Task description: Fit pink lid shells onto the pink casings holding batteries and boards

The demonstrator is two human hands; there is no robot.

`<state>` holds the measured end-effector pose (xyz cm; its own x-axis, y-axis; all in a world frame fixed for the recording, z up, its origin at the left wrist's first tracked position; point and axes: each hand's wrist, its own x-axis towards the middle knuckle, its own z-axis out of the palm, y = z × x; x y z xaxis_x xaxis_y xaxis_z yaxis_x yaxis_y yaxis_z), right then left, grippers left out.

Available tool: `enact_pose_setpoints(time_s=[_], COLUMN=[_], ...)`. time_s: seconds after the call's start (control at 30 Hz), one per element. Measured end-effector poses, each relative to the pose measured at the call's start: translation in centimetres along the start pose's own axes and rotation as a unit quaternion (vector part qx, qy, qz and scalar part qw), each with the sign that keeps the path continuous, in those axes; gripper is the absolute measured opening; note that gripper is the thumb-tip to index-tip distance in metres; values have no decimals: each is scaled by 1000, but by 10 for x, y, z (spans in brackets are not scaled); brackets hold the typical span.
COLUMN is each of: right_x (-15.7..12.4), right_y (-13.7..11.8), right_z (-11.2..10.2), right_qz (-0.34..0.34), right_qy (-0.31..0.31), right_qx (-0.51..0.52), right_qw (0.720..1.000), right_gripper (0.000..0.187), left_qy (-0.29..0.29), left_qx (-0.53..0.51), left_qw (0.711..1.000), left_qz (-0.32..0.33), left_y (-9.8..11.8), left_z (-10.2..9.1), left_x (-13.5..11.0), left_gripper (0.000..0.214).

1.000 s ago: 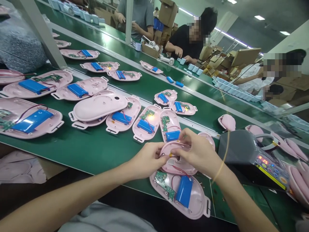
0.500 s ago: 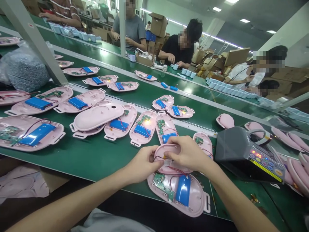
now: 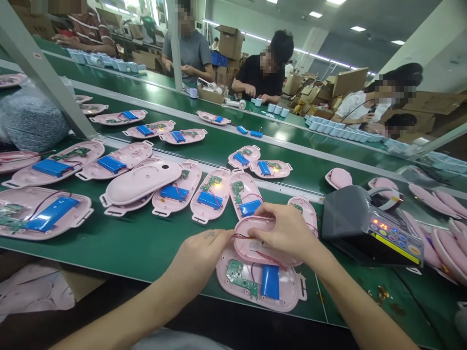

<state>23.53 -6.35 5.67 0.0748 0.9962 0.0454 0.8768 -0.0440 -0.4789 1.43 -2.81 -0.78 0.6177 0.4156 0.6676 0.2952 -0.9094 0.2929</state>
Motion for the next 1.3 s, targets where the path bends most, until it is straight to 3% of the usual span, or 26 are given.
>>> enact_pose_setpoints(time_s=[0.17, 0.3, 0.43, 0.53, 0.6, 0.67, 0.7, 0.77, 0.87, 1.03, 1.17, 1.3], right_x=[-2, -1, 2, 4, 5, 6, 6, 6, 7, 9, 10, 12], right_y=[-6, -9, -1, 4, 5, 3, 2, 0, -1, 3, 0, -8], right_z=[4, 7, 7, 8, 8, 9, 9, 9, 9, 7, 7, 8], right_qz=[37, 39, 33, 14, -5, -24, -31, -44, -63, -65, -38, -23], right_qy=[62, 51, 54, 49, 51, 59, 65, 77, 56, 10, -20, -3], right_qx=[-36, -76, -56, -19, -8, 4, 12, 29, 53, 94, 49, -27], right_qw=[997, 995, 996, 999, 999, 998, 997, 996, 995, 993, 998, 999], right_gripper=[13, 12, 13, 15, 17, 19, 19, 21, 24, 28, 21, 27], left_qy=[-47, -37, -20, -18, -31, -80, -116, -196, -240, -205, -184, -173], left_qx=[33, -12, -21, -108, -215, -307, -342, -396, -463, -528, -529, -532], left_qw=[995, 992, 997, 991, 955, 901, 877, 836, 797, 761, 762, 762], left_qz=[82, 117, 66, -70, -203, -295, -317, -324, -305, -316, -326, -327], left_y=[11, 16, 13, 6, -1, -10, -14, -20, -25, -23, -21, -20], left_z=[-12, -4, 0, -3, -4, -2, 0, 3, 9, 17, 23, 23], left_x=[10, 12, 11, 20, 32, 47, 54, 64, 65, 49, 46, 48], left_gripper=[26, 22, 14, 14, 14, 27, 36, 33, 33, 23, 19, 22])
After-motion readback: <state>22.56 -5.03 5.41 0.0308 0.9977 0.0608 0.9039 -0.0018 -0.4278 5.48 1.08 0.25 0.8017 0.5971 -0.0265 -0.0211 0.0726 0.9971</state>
